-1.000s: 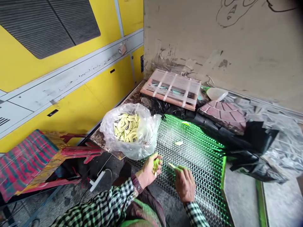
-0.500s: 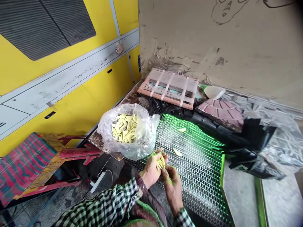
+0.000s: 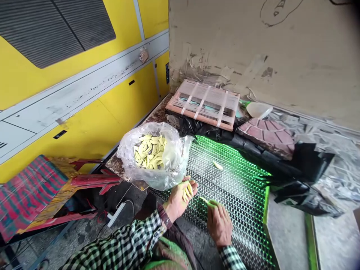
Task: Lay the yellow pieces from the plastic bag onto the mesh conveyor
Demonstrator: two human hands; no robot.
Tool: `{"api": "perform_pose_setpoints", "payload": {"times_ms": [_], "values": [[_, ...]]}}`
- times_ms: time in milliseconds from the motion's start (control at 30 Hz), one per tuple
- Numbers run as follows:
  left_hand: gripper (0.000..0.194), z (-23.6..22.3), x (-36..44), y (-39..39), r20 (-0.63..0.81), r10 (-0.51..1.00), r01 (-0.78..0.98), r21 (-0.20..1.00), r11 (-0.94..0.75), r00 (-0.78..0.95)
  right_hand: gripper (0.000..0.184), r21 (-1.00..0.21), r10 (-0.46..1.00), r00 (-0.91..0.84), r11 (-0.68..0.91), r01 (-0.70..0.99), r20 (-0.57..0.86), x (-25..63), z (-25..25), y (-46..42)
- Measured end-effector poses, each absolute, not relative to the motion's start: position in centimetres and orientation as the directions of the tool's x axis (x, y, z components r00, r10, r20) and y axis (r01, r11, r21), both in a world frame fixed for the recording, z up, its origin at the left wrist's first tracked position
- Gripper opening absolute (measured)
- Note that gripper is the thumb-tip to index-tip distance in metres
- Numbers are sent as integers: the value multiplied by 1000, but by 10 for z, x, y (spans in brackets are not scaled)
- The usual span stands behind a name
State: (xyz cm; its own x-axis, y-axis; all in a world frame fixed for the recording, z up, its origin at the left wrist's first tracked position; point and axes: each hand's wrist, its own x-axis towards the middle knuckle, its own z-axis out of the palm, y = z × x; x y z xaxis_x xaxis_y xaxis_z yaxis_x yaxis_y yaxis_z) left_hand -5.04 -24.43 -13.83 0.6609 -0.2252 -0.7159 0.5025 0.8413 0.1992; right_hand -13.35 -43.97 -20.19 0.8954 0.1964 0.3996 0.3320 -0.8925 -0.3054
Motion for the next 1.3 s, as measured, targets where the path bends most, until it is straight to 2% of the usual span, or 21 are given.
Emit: {"api": "perform_pose_setpoints", "payload": {"times_ms": [100,167,200,233,300,333,400,467,533,667,767,867,933,1000,1067,1133,1200,1300], "values": [[22,-139,-52,-244,-716,-235,513,196,836,657,16,-293,192,913,-906,306,360,-138,-194,-436],[24,-138,-54,-245,-704,-244,515,200,833,667,15,-370,109,931,-897,243,348,-137,-180,-425],[25,-138,-55,-246,-693,-253,521,206,829,675,16,-451,42,943,-871,197,330,-136,-172,-418],[26,-137,-56,-248,-676,-265,528,214,822,687,17,-557,-24,960,-818,140,278,-133,-164,-409],[28,-137,-58,-252,-634,-292,543,243,804,716,23,-767,-119,990,-641,-16,79,-126,-153,-392],[29,-137,-60,-254,-615,-303,549,258,795,728,27,-836,-138,990,-538,-102,-32,-122,-150,-385],[30,-137,-62,-256,-596,-322,562,270,782,735,34,-901,-174,966,-358,-244,-193,-117,-151,-378],[31,-137,-64,-257,-593,-342,576,260,775,728,37,-921,-233,940,-243,-304,-248,-114,-156,-378],[32,-135,-65,-255,-587,-360,585,251,771,725,38,-928,-251,931,-198,-316,-264,-113,-160,-380],[28,-129,-64,-252,-564,-382,601,272,751,732,40,-923,-182,939,-203,-327,-292,-110,-154,-381],[24,-129,-63,-252,-568,-401,624,271,733,719,41,-924,-150,928,-125,-361,-342,-105,-149,-383],[24,-136,-62,-249,-635,-386,640,229,734,669,44,-896,-179,885,-40,-443,-430,-99,-154,-400],[24,-142,-62,-246,-696,-344,637,211,741,631,48,-848,-195,844,-93,-522,-499,-95,-160,-416],[25,-146,-61,-243,-730,-317,637,206,743,605,53,-800,-204,851,-292,-524,-483,-91,-166,-431],[25,-147,-61,-241,-734,-323,645,200,737,597,57,-726,-250,912,-552,-411,-326,-89,-168,-438],[26,-146,-61,-241,-732,-329,649,199,735,597,58,-632,-258,961,-730,-261,-100,-92,-164,-432],[25,-143,-61,-243,-716,-329,639,209,740,616,53,-613,-162,986,-782,-111,28,-98,-157,-416],[24,-139,-61,-246,-676,-342,618,214,756,653,37,-676,45,999,-736,45,18,-111,-147,-387]]}}
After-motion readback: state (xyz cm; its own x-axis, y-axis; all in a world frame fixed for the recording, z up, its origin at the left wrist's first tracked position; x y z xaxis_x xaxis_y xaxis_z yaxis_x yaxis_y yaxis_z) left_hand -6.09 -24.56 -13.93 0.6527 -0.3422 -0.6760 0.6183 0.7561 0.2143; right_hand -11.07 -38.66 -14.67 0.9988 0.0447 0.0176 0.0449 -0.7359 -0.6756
